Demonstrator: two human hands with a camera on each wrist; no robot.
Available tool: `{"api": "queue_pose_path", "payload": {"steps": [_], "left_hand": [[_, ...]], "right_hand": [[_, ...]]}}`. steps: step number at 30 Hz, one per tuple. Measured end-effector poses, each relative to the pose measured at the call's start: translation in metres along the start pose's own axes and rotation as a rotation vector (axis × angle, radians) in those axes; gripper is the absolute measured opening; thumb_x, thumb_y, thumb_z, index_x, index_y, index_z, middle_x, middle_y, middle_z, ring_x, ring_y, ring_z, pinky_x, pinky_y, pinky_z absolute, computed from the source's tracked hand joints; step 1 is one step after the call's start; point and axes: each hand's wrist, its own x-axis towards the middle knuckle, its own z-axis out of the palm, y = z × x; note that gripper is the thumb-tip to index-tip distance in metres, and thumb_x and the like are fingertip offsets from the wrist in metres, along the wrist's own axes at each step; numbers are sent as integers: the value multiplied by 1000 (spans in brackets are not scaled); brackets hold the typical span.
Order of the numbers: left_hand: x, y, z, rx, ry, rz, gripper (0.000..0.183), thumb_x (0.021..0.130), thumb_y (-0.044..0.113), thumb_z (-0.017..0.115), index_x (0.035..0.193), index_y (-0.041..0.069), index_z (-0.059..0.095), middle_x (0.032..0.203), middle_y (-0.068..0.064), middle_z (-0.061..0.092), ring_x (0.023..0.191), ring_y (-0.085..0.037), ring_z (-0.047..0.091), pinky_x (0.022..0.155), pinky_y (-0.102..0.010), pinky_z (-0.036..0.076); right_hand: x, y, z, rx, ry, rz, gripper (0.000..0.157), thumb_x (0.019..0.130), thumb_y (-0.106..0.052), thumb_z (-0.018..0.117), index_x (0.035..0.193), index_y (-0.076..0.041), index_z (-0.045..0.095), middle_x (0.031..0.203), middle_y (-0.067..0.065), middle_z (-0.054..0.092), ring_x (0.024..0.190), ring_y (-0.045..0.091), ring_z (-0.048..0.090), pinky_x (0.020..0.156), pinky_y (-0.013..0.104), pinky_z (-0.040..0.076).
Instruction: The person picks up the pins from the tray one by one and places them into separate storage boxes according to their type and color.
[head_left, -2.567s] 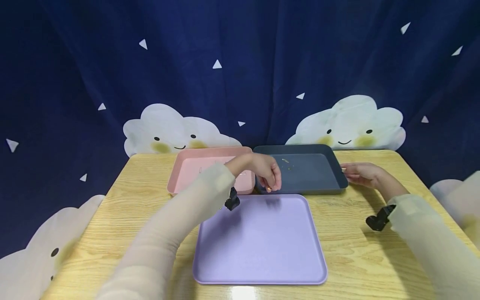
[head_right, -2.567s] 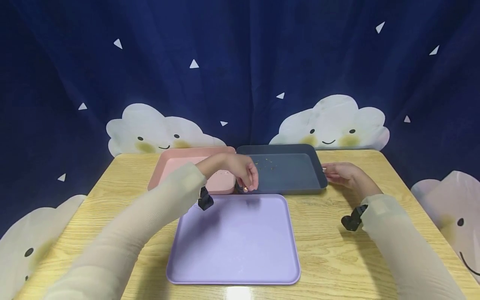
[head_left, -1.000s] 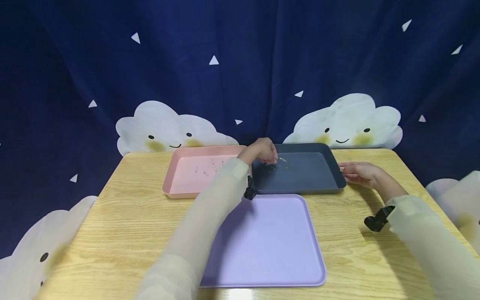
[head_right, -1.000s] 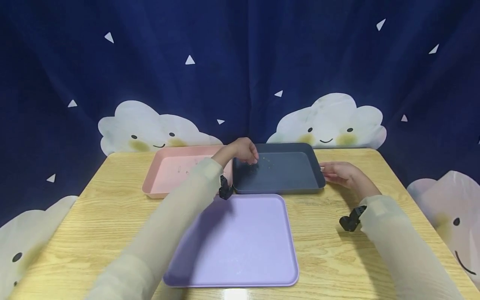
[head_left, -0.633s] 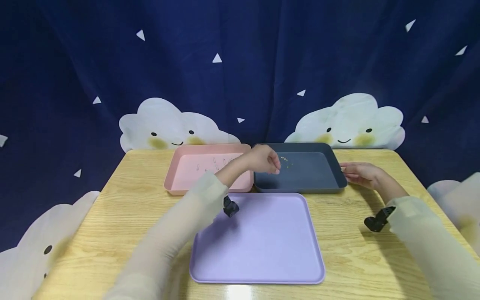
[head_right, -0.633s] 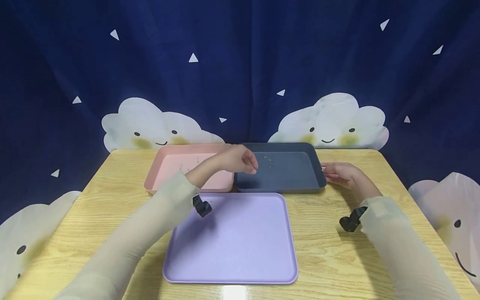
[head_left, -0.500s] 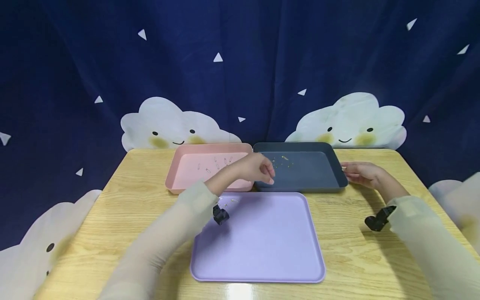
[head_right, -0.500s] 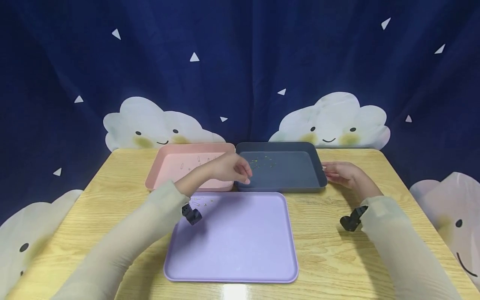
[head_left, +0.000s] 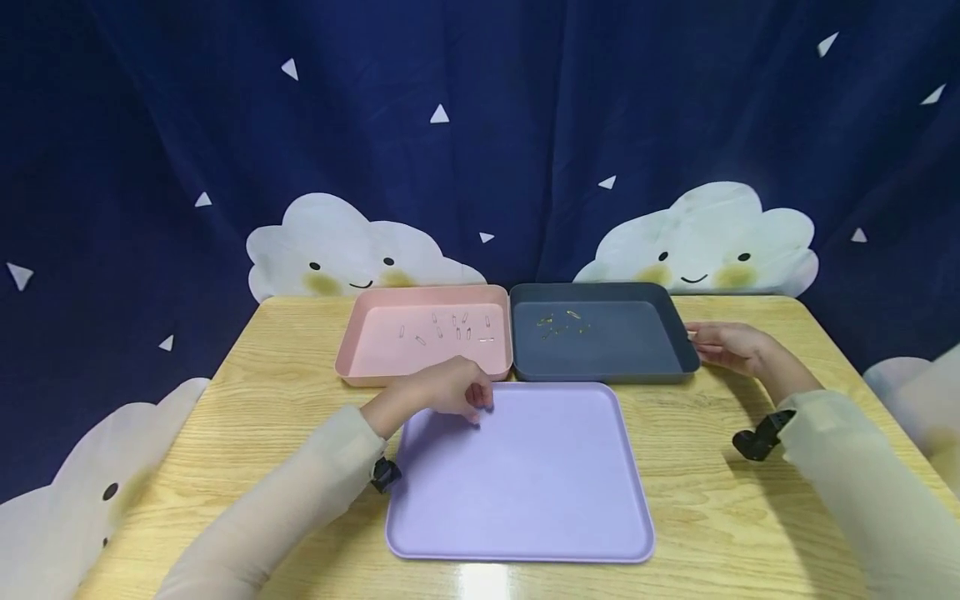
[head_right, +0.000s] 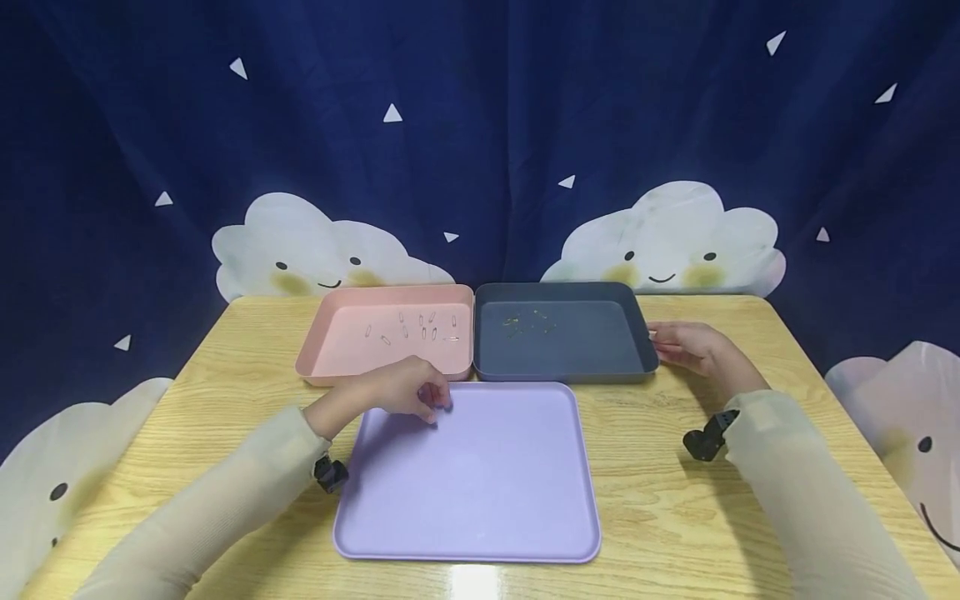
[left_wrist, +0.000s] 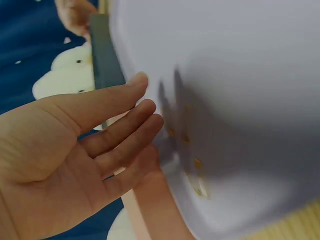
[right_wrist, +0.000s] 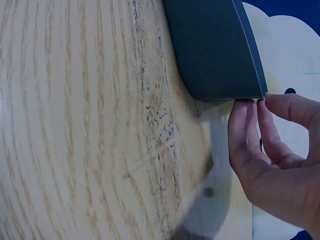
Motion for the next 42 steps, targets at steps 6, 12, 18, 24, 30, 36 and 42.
{"api": "queue_pose_path", "payload": {"steps": [6,12,18,24,30,36,42], "left_hand": [[-6,-5,6,204,13,-57,21,72,-3,78,87,11,73,86,-1,72,79,-11,61,77,-24,52],[-11,-10,13,274,82,-44,18,73,-5,74,77,12,70,76,1,69,69,-9,56,66,-22,49],[-10,-14,18,282,85,-15,15,75,2,77,71,13,68,68,5,64,63,-6,50,61,-18,44],[-11,-6,17,307,13,-89,17,78,-1,72,70,12,65,68,6,57,65,-8,49,61,-19,42],[-10,-6,19,356,-47,-96,21,79,3,68,65,14,56,64,9,49,60,-7,45,57,-19,39],[-10,-8,17,245,-58,-98,21,79,12,73,66,16,56,65,10,50,60,-6,46,57,-17,40],[-9,-8,13,90,-66,-37,19,81,8,68,67,14,58,62,9,51,59,-4,45,56,-14,36]], "right_hand": [[-1,1,-2,-4,-3,2,37,98,-8,49,86,-39,64,89,-18,67,85,-4,62,78,13,53],[-3,1,-4,15,-16,6,33,98,-9,50,88,-37,64,91,-18,66,87,-3,62,79,14,53],[-4,-1,-3,17,-13,4,29,97,-9,51,91,-35,63,91,-17,66,87,-3,62,80,14,53],[-6,0,-3,-8,-13,1,21,98,-9,49,107,-26,59,91,-20,64,88,-4,62,81,14,53],[-4,1,-2,-63,2,14,41,99,-12,49,139,-14,41,91,-23,62,88,-7,61,82,13,52],[-2,0,-1,-99,10,24,64,100,-14,48,151,3,15,89,-25,61,88,-8,60,82,13,52],[-3,-3,0,-95,9,22,69,99,-13,48,150,8,7,88,-25,61,87,-8,61,82,13,53]]}}
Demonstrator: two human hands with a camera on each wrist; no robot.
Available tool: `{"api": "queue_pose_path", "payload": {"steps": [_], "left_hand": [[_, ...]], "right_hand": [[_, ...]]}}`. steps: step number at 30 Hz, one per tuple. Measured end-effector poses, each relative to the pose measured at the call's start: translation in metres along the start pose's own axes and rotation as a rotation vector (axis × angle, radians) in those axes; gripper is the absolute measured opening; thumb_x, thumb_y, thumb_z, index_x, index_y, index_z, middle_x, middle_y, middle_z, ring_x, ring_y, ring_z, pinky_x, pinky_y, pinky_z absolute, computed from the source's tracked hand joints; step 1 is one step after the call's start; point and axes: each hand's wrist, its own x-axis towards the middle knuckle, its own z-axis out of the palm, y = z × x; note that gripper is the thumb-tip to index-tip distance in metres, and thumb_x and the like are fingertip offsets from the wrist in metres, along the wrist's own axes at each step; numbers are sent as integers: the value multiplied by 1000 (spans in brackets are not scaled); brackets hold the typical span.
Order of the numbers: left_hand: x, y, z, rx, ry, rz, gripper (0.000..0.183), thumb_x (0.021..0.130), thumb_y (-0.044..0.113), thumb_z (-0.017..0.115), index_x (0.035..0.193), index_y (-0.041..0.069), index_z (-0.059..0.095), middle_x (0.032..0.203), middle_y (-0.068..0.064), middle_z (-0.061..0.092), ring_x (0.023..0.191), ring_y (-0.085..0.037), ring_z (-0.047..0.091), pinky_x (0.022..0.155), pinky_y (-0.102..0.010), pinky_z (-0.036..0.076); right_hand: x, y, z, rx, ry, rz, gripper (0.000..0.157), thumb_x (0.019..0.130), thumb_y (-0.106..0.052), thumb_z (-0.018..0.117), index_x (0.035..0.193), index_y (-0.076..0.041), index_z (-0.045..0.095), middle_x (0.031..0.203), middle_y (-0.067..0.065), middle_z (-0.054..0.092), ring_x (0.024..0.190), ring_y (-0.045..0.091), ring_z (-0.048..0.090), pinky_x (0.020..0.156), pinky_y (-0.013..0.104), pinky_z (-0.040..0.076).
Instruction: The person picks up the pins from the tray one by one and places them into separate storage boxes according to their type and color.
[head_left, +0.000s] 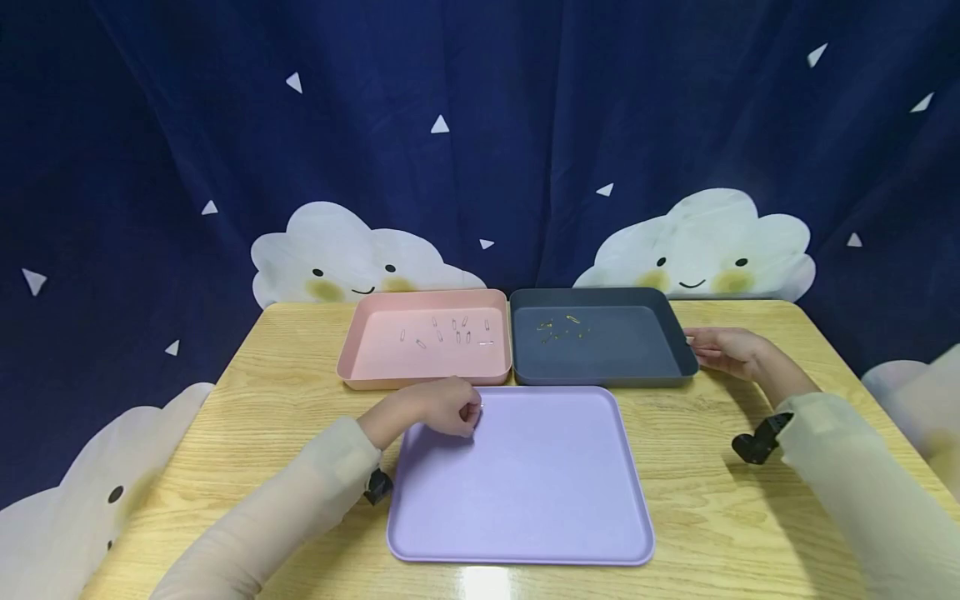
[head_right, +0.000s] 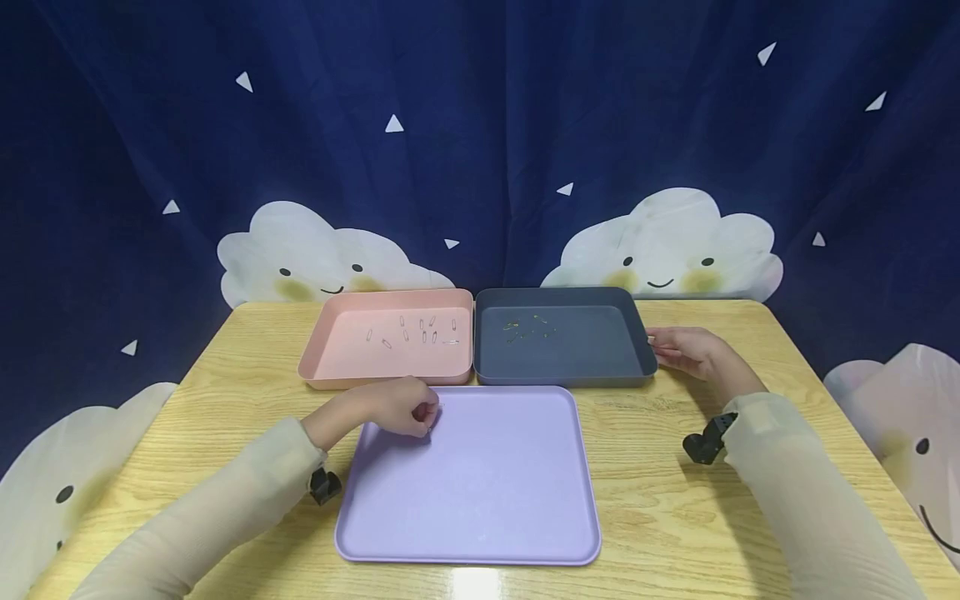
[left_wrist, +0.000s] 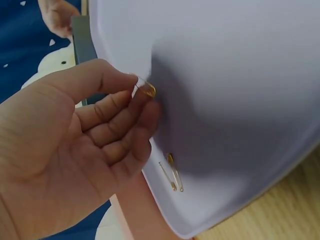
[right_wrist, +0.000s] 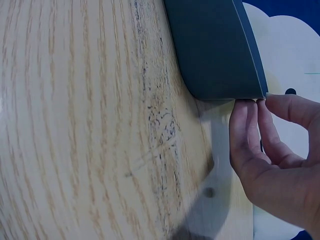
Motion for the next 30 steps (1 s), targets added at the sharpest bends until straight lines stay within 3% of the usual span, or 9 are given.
{"api": "queue_pose_path", "payload": {"steps": [6,9,17,24,28,30], "left_hand": [[2,0,2,-208,-69,-19,6,83,3,66,81,9,67,67,2,65,60,-4,52,57,-13,41],[3,0,4,-329,-100,-29,8,84,2,64,88,6,70,71,-6,70,62,-6,57,60,-15,45],[11,5,16,-672,-167,-31,14,90,2,61,99,-2,69,83,-16,74,69,-6,66,69,-19,55],[20,14,21,-783,-149,-80,16,89,4,62,102,-3,68,75,-1,70,69,-6,64,65,-18,51],[24,18,18,-819,-137,-94,19,89,4,62,104,-5,67,78,-4,70,69,-6,63,64,-18,49],[24,20,16,-833,-131,-99,20,89,5,62,105,-6,67,81,-5,70,69,-6,63,64,-18,49]], "right_hand": [[0,0,1,30,5,7,61,98,-12,50,150,-1,21,89,-23,62,87,-7,61,81,13,53],[0,0,0,39,9,6,58,97,-12,51,149,-4,26,89,-23,63,87,-6,61,81,14,53],[0,0,-1,15,6,-3,65,99,-11,48,151,7,12,90,-23,62,87,-6,61,80,14,53],[0,-1,0,7,13,6,68,99,-11,47,150,8,7,89,-22,61,87,-6,60,80,14,53],[1,-1,0,11,20,14,68,99,-11,48,151,7,9,88,-22,61,86,-6,60,80,14,53],[1,0,0,25,23,17,63,98,-11,50,151,2,18,88,-21,62,86,-5,60,80,14,53]]}}
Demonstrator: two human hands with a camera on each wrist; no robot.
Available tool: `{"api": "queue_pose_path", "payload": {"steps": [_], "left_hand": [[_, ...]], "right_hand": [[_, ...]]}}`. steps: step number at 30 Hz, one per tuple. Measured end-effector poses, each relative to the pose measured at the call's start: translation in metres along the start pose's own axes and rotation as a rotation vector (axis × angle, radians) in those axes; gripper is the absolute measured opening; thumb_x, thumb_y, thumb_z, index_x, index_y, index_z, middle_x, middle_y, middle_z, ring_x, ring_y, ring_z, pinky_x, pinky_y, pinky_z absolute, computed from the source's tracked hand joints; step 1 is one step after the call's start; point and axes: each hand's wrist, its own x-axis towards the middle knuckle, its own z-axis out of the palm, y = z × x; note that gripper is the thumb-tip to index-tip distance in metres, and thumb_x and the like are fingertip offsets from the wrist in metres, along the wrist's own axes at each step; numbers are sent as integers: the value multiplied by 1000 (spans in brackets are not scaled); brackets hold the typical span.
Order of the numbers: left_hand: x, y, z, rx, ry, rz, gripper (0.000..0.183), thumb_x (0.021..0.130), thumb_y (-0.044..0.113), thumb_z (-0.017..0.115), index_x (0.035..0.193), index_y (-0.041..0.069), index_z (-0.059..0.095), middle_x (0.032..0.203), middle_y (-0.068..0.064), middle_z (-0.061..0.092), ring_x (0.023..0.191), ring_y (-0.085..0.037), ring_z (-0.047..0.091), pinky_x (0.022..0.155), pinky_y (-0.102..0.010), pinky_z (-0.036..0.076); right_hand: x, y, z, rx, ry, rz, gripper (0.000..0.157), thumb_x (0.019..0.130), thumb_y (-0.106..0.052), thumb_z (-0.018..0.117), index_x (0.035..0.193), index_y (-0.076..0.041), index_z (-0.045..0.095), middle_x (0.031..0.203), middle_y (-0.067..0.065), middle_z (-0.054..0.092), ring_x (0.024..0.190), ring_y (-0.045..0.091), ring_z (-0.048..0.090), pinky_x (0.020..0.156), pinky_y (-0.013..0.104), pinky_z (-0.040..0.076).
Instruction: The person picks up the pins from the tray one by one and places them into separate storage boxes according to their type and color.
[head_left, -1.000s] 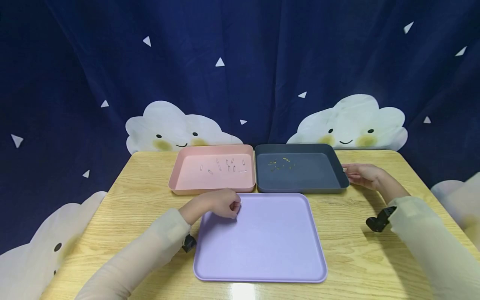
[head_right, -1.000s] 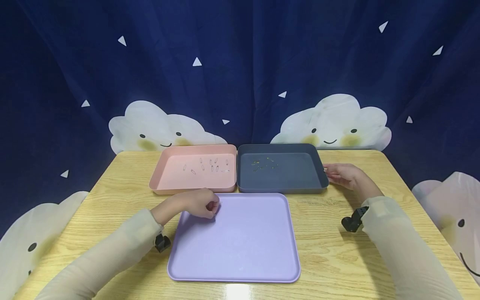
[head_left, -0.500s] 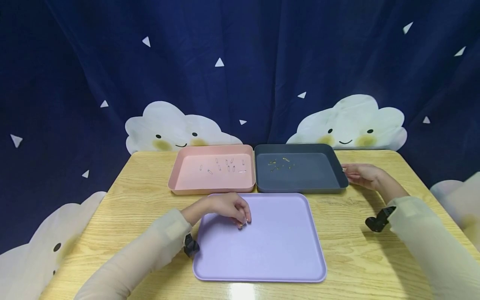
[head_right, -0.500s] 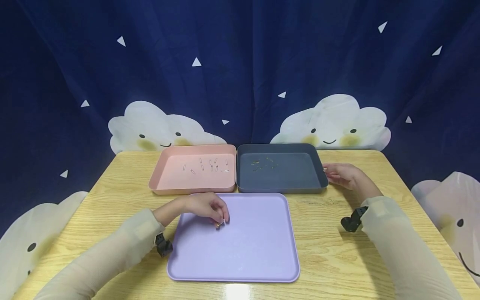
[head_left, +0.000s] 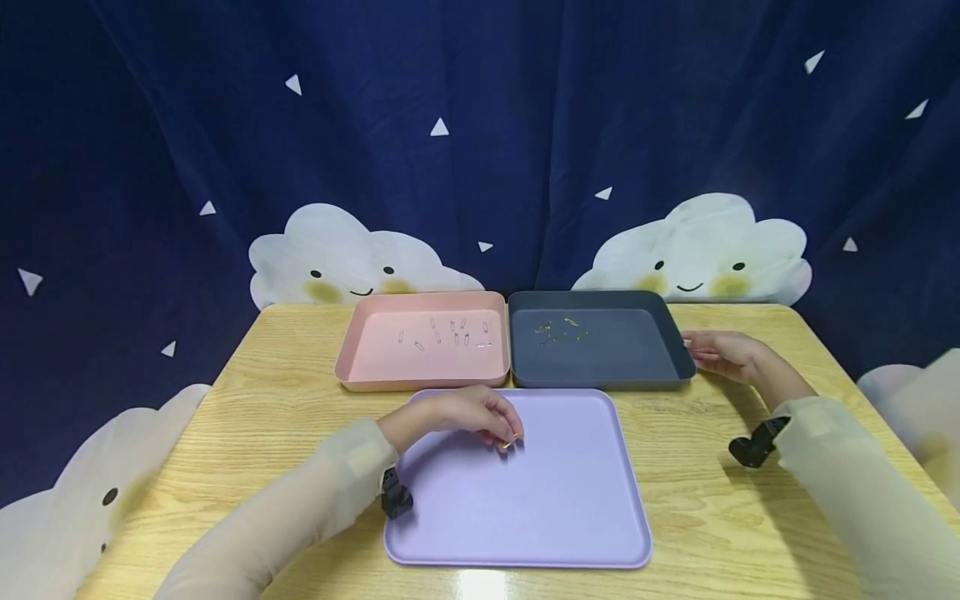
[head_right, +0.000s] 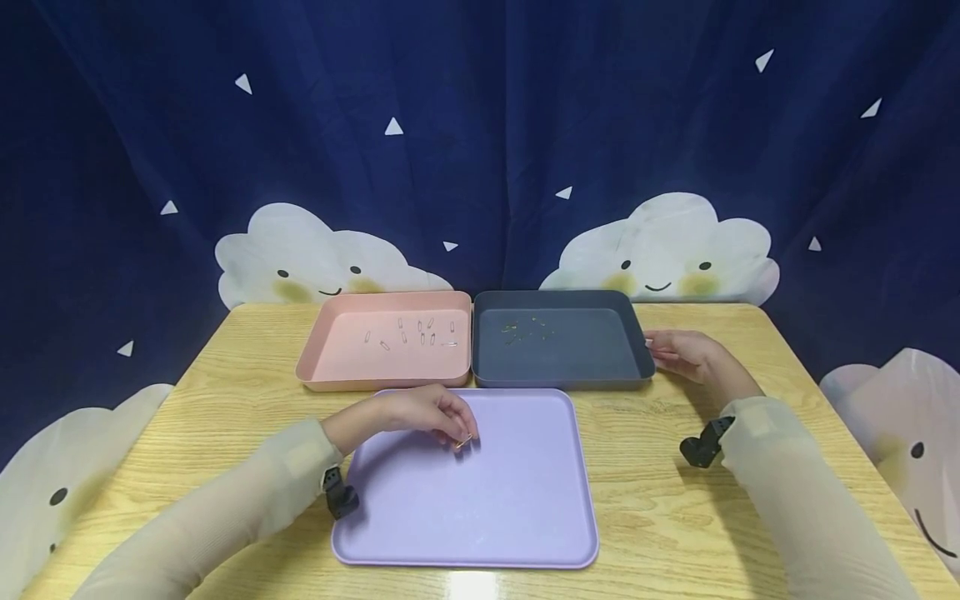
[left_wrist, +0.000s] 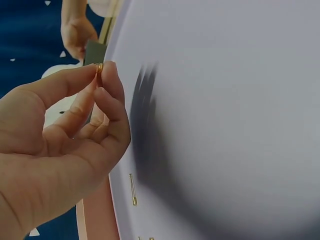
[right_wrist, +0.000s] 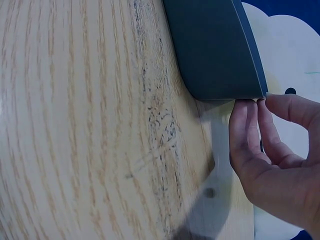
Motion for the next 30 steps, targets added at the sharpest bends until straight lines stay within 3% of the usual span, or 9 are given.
{"api": "queue_pose_path", "payload": {"steps": [2,5,7,9,15,21,24,27,30], "left_hand": [[1,1,-1,-26,-5,-4,21,90,5,61,107,-6,66,81,-5,70,70,-6,62,65,-18,49],[2,3,-2,-59,-15,-9,23,90,6,61,109,-6,66,80,-2,68,71,-6,62,65,-18,49],[4,4,-3,-78,-26,-16,23,91,7,60,110,-5,66,79,-1,68,72,-6,61,66,-18,49],[6,5,-4,-89,-32,-15,24,91,7,60,111,-6,65,80,0,68,72,-6,62,66,-18,49],[12,19,-8,-79,-31,-5,26,91,6,60,113,-7,63,75,2,67,72,-7,62,65,-17,48],[18,41,-18,-30,-56,-31,27,91,4,58,115,-8,61,75,1,66,71,-8,59,64,-17,46],[23,52,-24,-9,-56,-55,25,91,2,57,114,-7,63,76,0,66,70,-9,59,62,-17,45],[29,64,-30,4,-57,-66,27,91,0,58,116,-9,62,74,-1,64,68,-9,58,61,-18,45],[35,77,-35,42,-55,-62,29,90,-1,58,118,-11,59,72,0,63,67,-9,57,60,-19,44]], "right_hand": [[0,1,0,23,-3,1,49,98,-10,50,145,-9,35,88,-20,63,86,-4,61,80,14,53],[-1,2,0,71,-11,-2,24,98,-9,50,114,-25,59,88,-17,65,85,-3,62,79,15,53],[-1,2,0,90,-17,-4,26,98,-8,50,95,-30,62,88,-17,66,85,-3,62,79,15,53],[-2,3,0,99,-14,-3,30,97,-7,50,89,-33,63,88,-16,66,85,-3,63,79,15,54],[-2,3,-1,72,4,8,21,97,-7,50,109,-23,59,88,-17,66,85,-3,62,79,15,54],[-3,2,-1,58,1,7,25,96,-7,51,98,-29,62,88,-18,65,85,-3,61,79,15,53],[-3,1,-1,38,-3,7,26,97,-9,49,115,-26,59,89,-19,64,86,-3,61,79,14,53],[-2,0,-1,-3,-11,3,48,98,-10,47,146,-9,37,89,-21,63,87,-5,61,80,14,53],[-2,-2,1,-23,-7,1,65,98,-10,47,151,7,12,89,-22,63,87,-5,61,80,14,53]]}}
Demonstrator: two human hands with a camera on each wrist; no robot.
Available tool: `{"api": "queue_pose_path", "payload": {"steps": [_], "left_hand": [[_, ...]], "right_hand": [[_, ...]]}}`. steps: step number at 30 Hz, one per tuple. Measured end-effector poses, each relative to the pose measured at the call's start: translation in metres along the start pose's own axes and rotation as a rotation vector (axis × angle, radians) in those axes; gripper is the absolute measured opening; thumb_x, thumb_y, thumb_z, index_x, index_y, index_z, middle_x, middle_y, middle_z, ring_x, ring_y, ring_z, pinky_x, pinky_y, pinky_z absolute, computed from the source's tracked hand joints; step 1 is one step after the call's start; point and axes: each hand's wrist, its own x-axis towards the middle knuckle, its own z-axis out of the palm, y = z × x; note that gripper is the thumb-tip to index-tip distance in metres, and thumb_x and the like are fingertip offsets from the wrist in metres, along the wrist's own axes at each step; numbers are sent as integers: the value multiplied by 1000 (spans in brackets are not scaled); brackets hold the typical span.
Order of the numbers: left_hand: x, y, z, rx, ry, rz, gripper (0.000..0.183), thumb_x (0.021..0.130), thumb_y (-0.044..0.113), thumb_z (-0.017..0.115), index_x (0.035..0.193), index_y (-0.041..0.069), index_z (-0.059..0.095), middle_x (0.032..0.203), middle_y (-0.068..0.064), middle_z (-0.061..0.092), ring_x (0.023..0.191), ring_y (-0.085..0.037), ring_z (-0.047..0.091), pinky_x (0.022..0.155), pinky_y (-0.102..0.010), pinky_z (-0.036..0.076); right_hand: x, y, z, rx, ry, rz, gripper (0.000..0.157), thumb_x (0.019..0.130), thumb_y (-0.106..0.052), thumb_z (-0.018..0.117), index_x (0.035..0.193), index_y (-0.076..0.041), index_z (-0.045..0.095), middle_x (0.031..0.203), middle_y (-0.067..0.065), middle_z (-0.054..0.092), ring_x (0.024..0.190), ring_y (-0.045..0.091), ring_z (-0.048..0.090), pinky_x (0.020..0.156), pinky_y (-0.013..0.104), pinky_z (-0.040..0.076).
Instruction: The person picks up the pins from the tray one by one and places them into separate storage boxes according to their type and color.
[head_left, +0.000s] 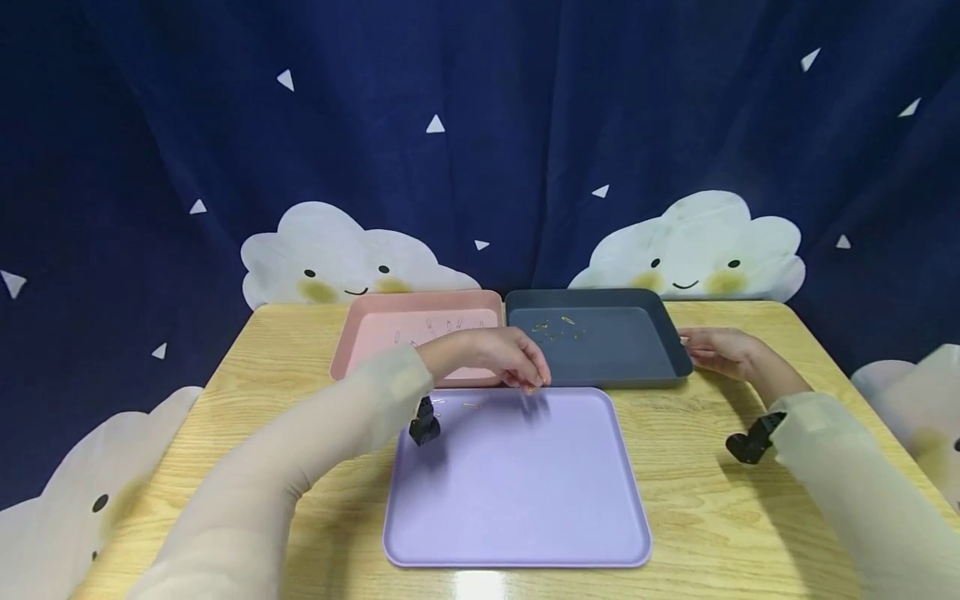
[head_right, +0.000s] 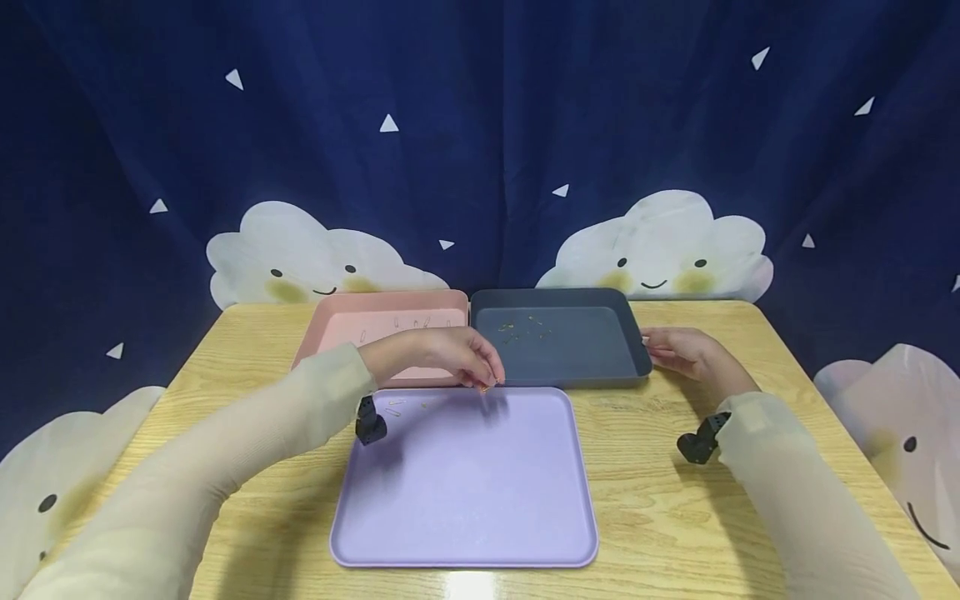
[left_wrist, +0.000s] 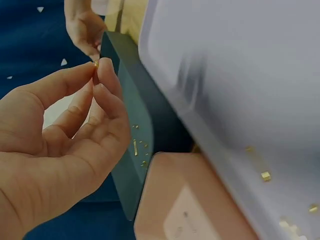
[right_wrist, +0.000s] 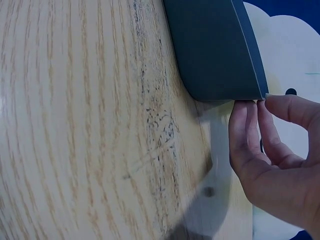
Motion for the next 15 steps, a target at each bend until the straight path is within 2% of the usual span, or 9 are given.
{"api": "queue_pose_path", "payload": {"steps": [2,8,11,15], "left_hand": [[4,8,-4,30,8,1,29,90,-2,58,118,-11,60,72,-1,64,66,-10,58,61,-20,44],[22,22,-22,190,64,17,26,90,0,60,114,-9,64,74,-2,63,67,-10,57,62,-22,45],[34,27,-30,252,81,-11,27,90,2,60,116,-7,64,74,-1,62,68,-11,57,64,-22,45],[48,36,-38,276,60,-70,24,92,4,59,114,-4,64,75,0,61,72,-12,55,68,-25,43]], "right_hand": [[1,0,0,-1,0,-1,67,98,-10,46,151,8,8,89,-22,63,87,-5,61,80,14,53],[2,-2,1,10,5,-3,61,97,-9,49,150,4,20,89,-21,64,87,-5,61,81,14,52],[2,-2,1,7,8,0,60,97,-10,48,150,3,22,89,-21,64,87,-4,60,81,14,53],[1,-2,1,0,15,14,62,97,-11,48,150,4,20,89,-21,64,87,-4,61,81,14,53]]}}
